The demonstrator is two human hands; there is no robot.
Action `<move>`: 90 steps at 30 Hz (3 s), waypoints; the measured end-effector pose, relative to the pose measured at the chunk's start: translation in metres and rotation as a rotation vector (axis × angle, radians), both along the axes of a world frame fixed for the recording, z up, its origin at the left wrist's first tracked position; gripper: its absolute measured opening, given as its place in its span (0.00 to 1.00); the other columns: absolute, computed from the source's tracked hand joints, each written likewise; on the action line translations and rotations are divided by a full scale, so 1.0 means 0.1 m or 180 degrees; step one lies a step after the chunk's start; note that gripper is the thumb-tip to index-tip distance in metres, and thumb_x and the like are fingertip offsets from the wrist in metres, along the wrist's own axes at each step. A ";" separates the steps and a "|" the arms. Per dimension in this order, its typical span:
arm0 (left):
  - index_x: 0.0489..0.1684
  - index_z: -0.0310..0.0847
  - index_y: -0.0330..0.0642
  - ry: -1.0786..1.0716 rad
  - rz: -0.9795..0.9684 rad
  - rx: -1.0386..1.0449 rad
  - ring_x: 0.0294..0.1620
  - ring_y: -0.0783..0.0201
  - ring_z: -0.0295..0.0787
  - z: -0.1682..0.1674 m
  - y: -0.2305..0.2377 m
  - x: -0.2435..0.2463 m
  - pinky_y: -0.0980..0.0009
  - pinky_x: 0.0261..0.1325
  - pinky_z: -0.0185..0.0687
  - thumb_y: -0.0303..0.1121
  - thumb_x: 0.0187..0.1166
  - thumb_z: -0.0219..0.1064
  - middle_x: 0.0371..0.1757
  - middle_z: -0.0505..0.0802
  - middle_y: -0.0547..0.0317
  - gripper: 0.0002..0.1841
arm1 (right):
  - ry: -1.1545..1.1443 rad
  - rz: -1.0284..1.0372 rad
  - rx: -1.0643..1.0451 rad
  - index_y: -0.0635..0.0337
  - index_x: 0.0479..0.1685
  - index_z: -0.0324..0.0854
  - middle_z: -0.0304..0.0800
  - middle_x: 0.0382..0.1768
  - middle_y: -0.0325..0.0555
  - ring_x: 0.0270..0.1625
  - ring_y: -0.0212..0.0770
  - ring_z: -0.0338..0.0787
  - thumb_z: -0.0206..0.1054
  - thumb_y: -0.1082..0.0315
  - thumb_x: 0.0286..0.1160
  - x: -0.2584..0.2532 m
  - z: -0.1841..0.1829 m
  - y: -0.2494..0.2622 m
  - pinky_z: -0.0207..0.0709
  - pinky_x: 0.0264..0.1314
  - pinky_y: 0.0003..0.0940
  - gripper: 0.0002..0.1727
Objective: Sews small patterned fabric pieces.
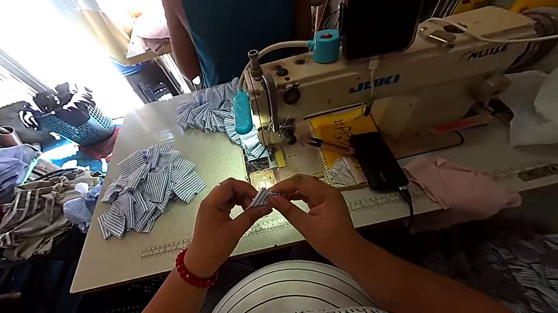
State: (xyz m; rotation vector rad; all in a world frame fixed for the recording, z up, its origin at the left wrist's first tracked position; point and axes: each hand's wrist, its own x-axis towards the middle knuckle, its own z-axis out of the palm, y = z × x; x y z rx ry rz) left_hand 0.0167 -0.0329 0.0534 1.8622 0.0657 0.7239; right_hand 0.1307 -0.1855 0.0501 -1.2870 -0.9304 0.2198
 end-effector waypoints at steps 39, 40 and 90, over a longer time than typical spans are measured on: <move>0.46 0.88 0.32 -0.0155 0.0593 0.0433 0.39 0.79 0.90 -0.08 -0.35 0.12 0.81 0.48 0.87 0.28 0.76 0.74 0.38 0.94 0.61 0.09 | 0.1040 0.0004 0.0407 0.55 0.47 0.88 0.93 0.41 0.34 0.42 0.26 0.91 0.71 0.77 0.74 0.06 -0.26 -0.08 0.88 0.52 0.24 0.08; 0.43 0.88 0.33 -0.0159 0.0629 0.0395 0.38 0.79 0.90 -0.08 -0.35 0.12 0.81 0.48 0.88 0.28 0.77 0.73 0.37 0.94 0.62 0.07 | 0.1056 -0.0011 0.0461 0.54 0.47 0.88 0.93 0.41 0.34 0.43 0.26 0.91 0.71 0.77 0.74 0.05 -0.26 -0.07 0.88 0.53 0.24 0.09; 0.61 0.92 0.48 0.1340 0.0535 0.2788 0.66 0.52 0.89 -0.84 0.55 0.77 0.42 0.72 0.70 0.25 0.81 0.61 0.65 0.94 0.57 0.17 | -0.2183 -0.0624 -0.3060 0.45 0.77 0.82 0.73 0.84 0.50 0.94 0.59 0.54 0.56 0.47 0.86 0.47 -0.74 0.39 0.36 0.91 0.72 0.26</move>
